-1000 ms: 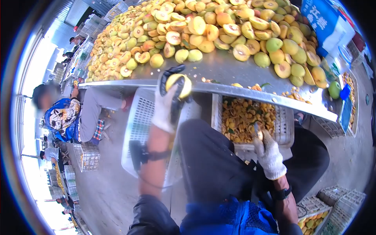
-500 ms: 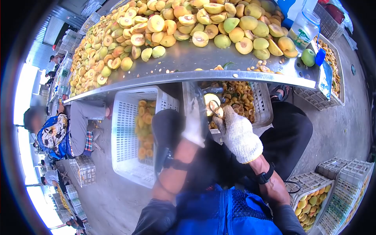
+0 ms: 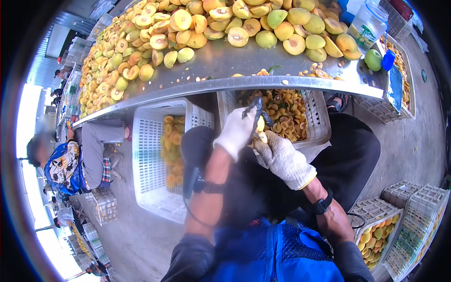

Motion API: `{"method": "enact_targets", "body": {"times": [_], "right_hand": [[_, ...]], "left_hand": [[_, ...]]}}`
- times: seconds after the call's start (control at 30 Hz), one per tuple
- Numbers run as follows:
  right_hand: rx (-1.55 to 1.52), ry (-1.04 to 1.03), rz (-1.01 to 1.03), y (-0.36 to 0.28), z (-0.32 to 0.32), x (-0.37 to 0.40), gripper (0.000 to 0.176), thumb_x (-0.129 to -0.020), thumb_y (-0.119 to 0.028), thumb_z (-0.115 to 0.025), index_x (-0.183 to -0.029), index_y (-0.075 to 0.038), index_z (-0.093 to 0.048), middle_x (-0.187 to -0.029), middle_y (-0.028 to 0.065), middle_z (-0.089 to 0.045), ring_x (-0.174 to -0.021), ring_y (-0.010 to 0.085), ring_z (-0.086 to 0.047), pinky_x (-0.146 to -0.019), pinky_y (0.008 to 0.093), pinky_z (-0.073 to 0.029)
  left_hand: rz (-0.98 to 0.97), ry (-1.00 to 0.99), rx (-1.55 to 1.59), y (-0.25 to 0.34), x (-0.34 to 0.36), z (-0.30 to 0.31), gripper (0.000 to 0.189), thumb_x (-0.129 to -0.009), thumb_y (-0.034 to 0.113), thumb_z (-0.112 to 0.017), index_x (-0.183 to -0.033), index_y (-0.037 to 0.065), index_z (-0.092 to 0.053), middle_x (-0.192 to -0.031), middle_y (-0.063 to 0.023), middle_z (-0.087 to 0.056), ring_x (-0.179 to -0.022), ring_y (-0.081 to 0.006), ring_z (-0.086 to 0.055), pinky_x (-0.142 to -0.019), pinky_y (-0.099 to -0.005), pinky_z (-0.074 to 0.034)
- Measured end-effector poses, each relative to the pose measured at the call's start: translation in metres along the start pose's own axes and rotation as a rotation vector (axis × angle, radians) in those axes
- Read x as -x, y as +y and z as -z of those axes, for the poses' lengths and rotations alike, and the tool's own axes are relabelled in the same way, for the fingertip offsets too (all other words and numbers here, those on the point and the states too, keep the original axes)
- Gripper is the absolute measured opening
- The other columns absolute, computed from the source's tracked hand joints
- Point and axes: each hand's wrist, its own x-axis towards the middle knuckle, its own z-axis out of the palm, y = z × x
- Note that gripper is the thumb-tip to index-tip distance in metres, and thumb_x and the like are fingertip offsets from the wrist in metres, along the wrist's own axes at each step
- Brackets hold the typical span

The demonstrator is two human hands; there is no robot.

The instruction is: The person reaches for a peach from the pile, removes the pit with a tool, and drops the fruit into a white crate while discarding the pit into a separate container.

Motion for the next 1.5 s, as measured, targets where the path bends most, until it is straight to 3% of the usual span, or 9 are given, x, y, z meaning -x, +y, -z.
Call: {"method": "enact_targets", "body": {"times": [0.23,0.37,0.47,0.73,0.93,1.03,1.13,1.37,1.5], "right_hand": [[-0.092,0.021,-0.009,0.000,-0.007,0.000,0.029,-0.101,-0.028,-0.051,-0.104,-0.002,-0.062,-0.074,0.0140,-0.065,-0.065,0.0296,-0.063,-0.060,0.0391,-0.048],[-0.317,-0.139,-0.062,-0.005,-0.001,0.005,0.032,-0.102,-0.034,-0.051,-0.099,-0.003,-0.060,-0.065,0.0026,-0.055,-0.054,0.0125,-0.052,-0.049,0.0282,-0.041],[-0.334,-0.371,-0.107,-0.008,0.014,0.005,0.028,-0.101,-0.028,-0.050,-0.101,-0.002,-0.061,-0.082,0.0131,-0.060,-0.069,0.0268,-0.058,-0.062,0.0347,-0.046],[-1.197,-0.478,-0.429,-0.009,0.014,0.014,0.041,-0.100,-0.047,-0.053,-0.085,-0.008,-0.056,-0.055,-0.0041,-0.040,-0.041,0.0058,-0.033,-0.037,0.0224,-0.023],[-0.924,-0.404,-0.244,-0.011,0.020,0.016,0.044,-0.100,-0.049,-0.051,-0.086,-0.008,-0.058,-0.054,-0.0048,-0.040,-0.041,0.0054,-0.033,-0.039,0.0220,-0.023],[-0.674,-0.280,-0.175,-0.005,0.037,0.016,0.040,-0.100,-0.044,-0.054,-0.096,-0.004,-0.058,-0.059,0.0040,-0.053,-0.046,0.0113,-0.047,-0.041,0.0268,-0.034],[0.271,0.188,-0.053,0.038,0.030,0.012,0.027,-0.099,-0.026,-0.053,-0.115,-0.005,-0.052,-0.081,0.0312,-0.062,-0.080,0.0521,-0.059,-0.064,0.0568,-0.046],[0.655,-0.018,-0.146,0.071,0.046,0.017,0.026,-0.093,-0.021,-0.058,-0.116,-0.008,-0.054,-0.084,0.0226,-0.068,-0.080,0.0422,-0.067,-0.067,0.0523,-0.051],[0.595,0.124,-0.070,0.086,0.043,0.016,0.029,-0.091,-0.019,-0.060,-0.118,-0.009,-0.057,-0.083,0.0213,-0.068,-0.081,0.0411,-0.067,-0.069,0.0516,-0.052]], "left_hand": [[-0.028,0.157,0.694,0.012,0.022,-0.018,0.056,-0.101,0.049,-0.047,-0.103,-0.003,-0.068,-0.082,-0.0050,-0.068,-0.072,-0.0096,-0.061,-0.067,-0.0252,-0.050],[-0.171,0.182,0.464,0.023,0.030,-0.018,0.045,-0.102,0.035,-0.050,-0.093,-0.005,-0.069,-0.079,-0.0074,-0.069,-0.072,-0.0113,-0.062,-0.068,-0.0251,-0.050],[-0.250,0.073,0.601,0.030,0.034,-0.015,0.040,-0.102,0.027,-0.050,-0.091,-0.007,-0.068,-0.082,-0.0116,-0.070,-0.075,-0.0149,-0.065,-0.071,-0.0276,-0.051],[-0.208,-0.084,0.925,0.023,0.026,-0.022,0.042,-0.101,0.032,-0.049,-0.093,-0.005,-0.065,-0.084,-0.0149,-0.070,-0.071,-0.0209,-0.067,-0.069,-0.0321,-0.054],[-0.047,-0.217,1.474,-0.029,-0.002,-0.027,0.057,-0.101,0.054,-0.037,-0.120,0.005,-0.059,-0.106,-0.0114,-0.067,-0.086,-0.0231,-0.067,-0.074,-0.0317,-0.058],[0.028,0.183,1.256,0.022,0.025,-0.010,0.068,-0.097,0.068,-0.033,-0.121,0.010,-0.059,-0.100,-0.0095,-0.069,-0.080,-0.0182,-0.066,-0.064,-0.0305,-0.054],[-0.184,0.607,0.329,-0.037,0.048,0.052,0.055,-0.101,0.049,-0.037,-0.134,0.006,-0.048,-0.113,-0.0103,-0.062,-0.097,-0.0210,-0.059,-0.081,-0.0321,-0.046],[0.008,0.956,-0.861,-0.021,0.088,0.163,0.036,-0.091,0.005,-0.059,-0.126,-0.004,-0.059,-0.126,-0.0160,-0.063,-0.114,-0.0231,-0.061,-0.101,-0.0348,-0.044],[-0.289,0.822,-0.357,-0.022,0.055,0.186,0.034,-0.087,0.008,-0.068,-0.119,-0.001,-0.064,-0.117,-0.0141,-0.063,-0.104,-0.0233,-0.065,-0.091,-0.0319,-0.051]]}}
